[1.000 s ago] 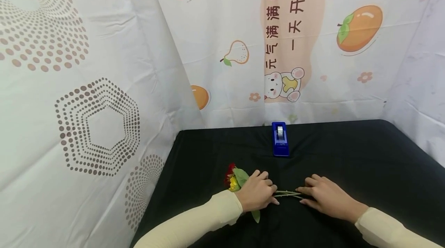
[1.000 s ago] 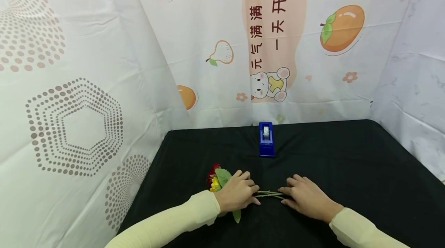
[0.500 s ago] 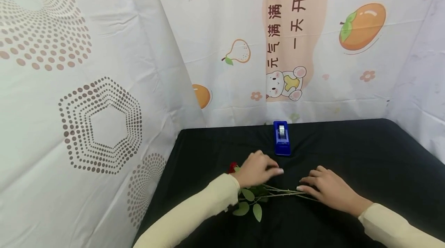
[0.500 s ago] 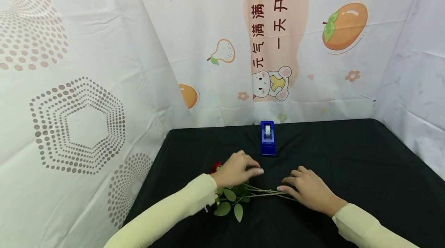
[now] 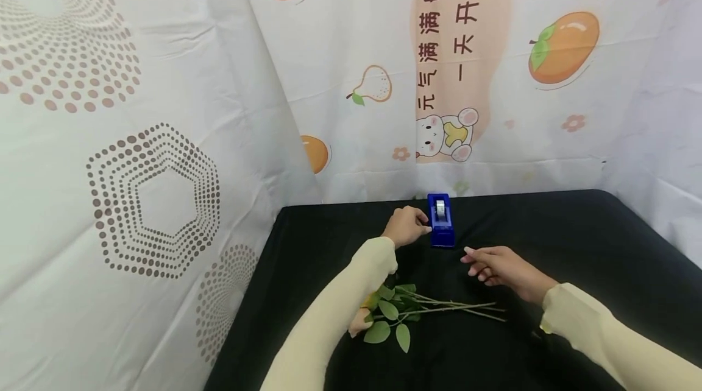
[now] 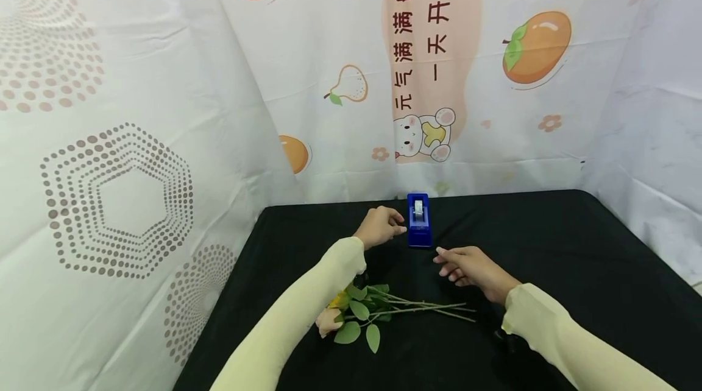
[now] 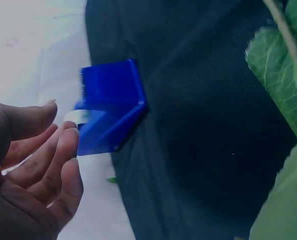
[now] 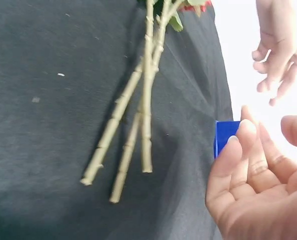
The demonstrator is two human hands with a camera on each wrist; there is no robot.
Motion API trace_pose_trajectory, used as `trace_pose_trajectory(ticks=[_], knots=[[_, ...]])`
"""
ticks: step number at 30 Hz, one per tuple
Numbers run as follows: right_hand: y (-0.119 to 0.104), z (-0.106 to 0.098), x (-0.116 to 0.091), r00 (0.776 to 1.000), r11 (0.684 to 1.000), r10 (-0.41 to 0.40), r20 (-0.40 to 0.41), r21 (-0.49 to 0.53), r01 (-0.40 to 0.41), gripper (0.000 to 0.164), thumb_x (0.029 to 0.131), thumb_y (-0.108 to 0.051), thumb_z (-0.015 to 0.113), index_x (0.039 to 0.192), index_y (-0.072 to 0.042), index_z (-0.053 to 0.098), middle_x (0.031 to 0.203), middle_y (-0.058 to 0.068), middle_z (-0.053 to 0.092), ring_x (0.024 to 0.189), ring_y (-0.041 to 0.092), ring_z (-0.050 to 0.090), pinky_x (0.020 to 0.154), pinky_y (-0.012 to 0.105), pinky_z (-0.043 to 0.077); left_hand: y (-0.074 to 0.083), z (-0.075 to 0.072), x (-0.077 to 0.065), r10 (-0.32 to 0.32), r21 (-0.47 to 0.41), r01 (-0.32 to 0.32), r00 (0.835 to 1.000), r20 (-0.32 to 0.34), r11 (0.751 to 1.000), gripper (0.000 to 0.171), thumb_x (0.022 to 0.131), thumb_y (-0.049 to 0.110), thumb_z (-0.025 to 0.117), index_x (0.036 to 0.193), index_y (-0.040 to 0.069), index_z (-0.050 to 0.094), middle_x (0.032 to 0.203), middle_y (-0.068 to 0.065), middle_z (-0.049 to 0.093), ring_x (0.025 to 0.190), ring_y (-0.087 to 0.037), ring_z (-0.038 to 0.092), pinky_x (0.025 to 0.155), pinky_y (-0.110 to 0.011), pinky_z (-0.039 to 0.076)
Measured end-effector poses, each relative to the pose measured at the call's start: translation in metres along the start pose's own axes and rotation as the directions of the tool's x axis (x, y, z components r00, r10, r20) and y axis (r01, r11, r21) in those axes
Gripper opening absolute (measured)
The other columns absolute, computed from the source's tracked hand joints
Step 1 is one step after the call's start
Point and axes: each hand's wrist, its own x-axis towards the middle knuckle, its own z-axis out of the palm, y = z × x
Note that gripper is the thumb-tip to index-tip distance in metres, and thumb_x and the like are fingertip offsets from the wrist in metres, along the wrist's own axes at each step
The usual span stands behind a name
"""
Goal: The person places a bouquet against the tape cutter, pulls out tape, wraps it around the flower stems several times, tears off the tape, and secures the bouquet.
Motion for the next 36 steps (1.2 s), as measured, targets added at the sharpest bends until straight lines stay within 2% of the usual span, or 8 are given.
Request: trace_pose_trajectory(ticks=[6, 9, 11, 15, 18, 22, 28, 36], knots=[[-0.008, 0.0, 0.011, 1.0, 0.999, 0.005, -0.022, 0.045, -0.004, 0.058, 0.096, -0.047, 0.051, 0.125, 0.002, 0.057, 0.091, 0.011, 0.065, 0.071, 0.017, 0.055, 0.068, 0.037, 0.049, 0.001, 0.024, 0.011, 0.057, 0.15, -0.052, 0.998, -0.027, 0.987, 0.02, 0.085, 0.033, 0.072, 0.104, 0.024, 0.074, 0.085, 0.013, 0.067, 0.071, 0.001, 0.058, 0.066, -0.023, 0.049], [-0.013, 0.007, 0.025, 1.0, 1.0, 0.0, -0.019, 0.024, 0.001, 0.056, 0.097, -0.045, 0.05, 0.126, 0.003, 0.056, 0.089, 0.011, 0.065, 0.069, 0.017, 0.054, 0.068, 0.038, 0.049, -0.008, 0.027, 0.012, 0.031, 0.199, -0.019, 0.998, -0.06, 0.98, 0.021, 0.084, 0.036, 0.072, 0.102, 0.026, 0.075, 0.086, 0.013, 0.068, 0.071, 0.001, 0.059, 0.065, -0.024, 0.049], [-0.015, 0.006, 0.032, 1.0, 1.0, -0.012, -0.025, 0.008, 0.012, 0.059, 0.097, -0.045, 0.049, 0.129, 0.003, 0.053, 0.09, 0.011, 0.065, 0.07, 0.018, 0.055, 0.07, 0.041, 0.048, -0.01, 0.028, 0.015, 0.036, 0.265, -0.018, 0.997, -0.062, 0.964, 0.021, 0.085, 0.038, 0.07, 0.103, 0.029, 0.075, 0.09, 0.014, 0.069, 0.073, 0.0, 0.061, 0.067, -0.025, 0.05], [-0.01, 0.0, 0.042, 0.996, 1.0, 0.003, -0.088, 0.005, -0.002, 0.06, 0.097, -0.046, 0.049, 0.132, 0.003, 0.05, 0.09, 0.011, 0.065, 0.073, 0.02, 0.057, 0.073, 0.041, 0.049, -0.01, 0.032, 0.024, 0.111, 0.371, -0.098, 0.994, -0.013, 0.924, 0.024, 0.089, 0.045, 0.062, 0.109, 0.035, 0.072, 0.103, 0.014, 0.07, 0.081, -0.001, 0.064, 0.07, -0.026, 0.052], [-0.006, -0.002, 0.048, 0.991, 1.0, 0.023, -0.131, 0.014, -0.022, 0.064, 0.095, -0.048, 0.05, 0.132, 0.003, 0.047, 0.091, 0.01, 0.064, 0.075, 0.022, 0.058, 0.073, 0.041, 0.05, -0.011, 0.034, 0.029, 0.134, 0.393, -0.132, 0.991, 0.023, 0.91, 0.027, 0.09, 0.049, 0.058, 0.112, 0.039, 0.07, 0.108, 0.016, 0.068, 0.085, -0.001, 0.064, 0.072, -0.026, 0.052], [-0.004, 0.002, 0.059, 0.988, 1.0, 0.012, -0.154, 0.028, -0.008, 0.06, 0.097, -0.045, 0.049, 0.133, 0.003, 0.043, 0.094, 0.011, 0.064, 0.077, 0.022, 0.058, 0.073, 0.04, 0.05, -0.014, 0.033, 0.03, 0.111, 0.43, -0.114, 0.993, 0.033, 0.895, 0.03, 0.088, 0.054, 0.056, 0.114, 0.043, 0.066, 0.11, 0.016, 0.067, 0.085, -0.003, 0.064, 0.072, -0.027, 0.052], [-0.01, 0.013, 0.077, 0.978, 0.999, -0.024, -0.207, 0.021, 0.029, 0.052, 0.1, -0.036, 0.047, 0.136, 0.002, 0.042, 0.097, 0.014, 0.064, 0.077, 0.02, 0.058, 0.075, 0.04, 0.05, -0.017, 0.034, 0.029, 0.126, 0.508, -0.131, 0.991, 0.045, 0.851, 0.033, 0.089, 0.054, 0.054, 0.118, 0.042, 0.063, 0.112, 0.016, 0.067, 0.082, -0.003, 0.065, 0.068, -0.026, 0.051], [-0.011, 0.011, 0.094, 0.974, 0.999, 0.044, -0.223, 0.02, -0.041, 0.051, 0.1, -0.04, 0.046, 0.126, 0.004, 0.05, 0.078, 0.004, 0.062, 0.065, 0.015, 0.053, 0.067, 0.035, 0.048, -0.013, 0.038, 0.03, 0.157, 0.587, -0.158, 0.986, 0.053, 0.794, 0.034, 0.09, 0.053, 0.056, 0.121, 0.041, 0.063, 0.107, 0.013, 0.069, 0.072, -0.006, 0.063, 0.059, -0.026, 0.05]])
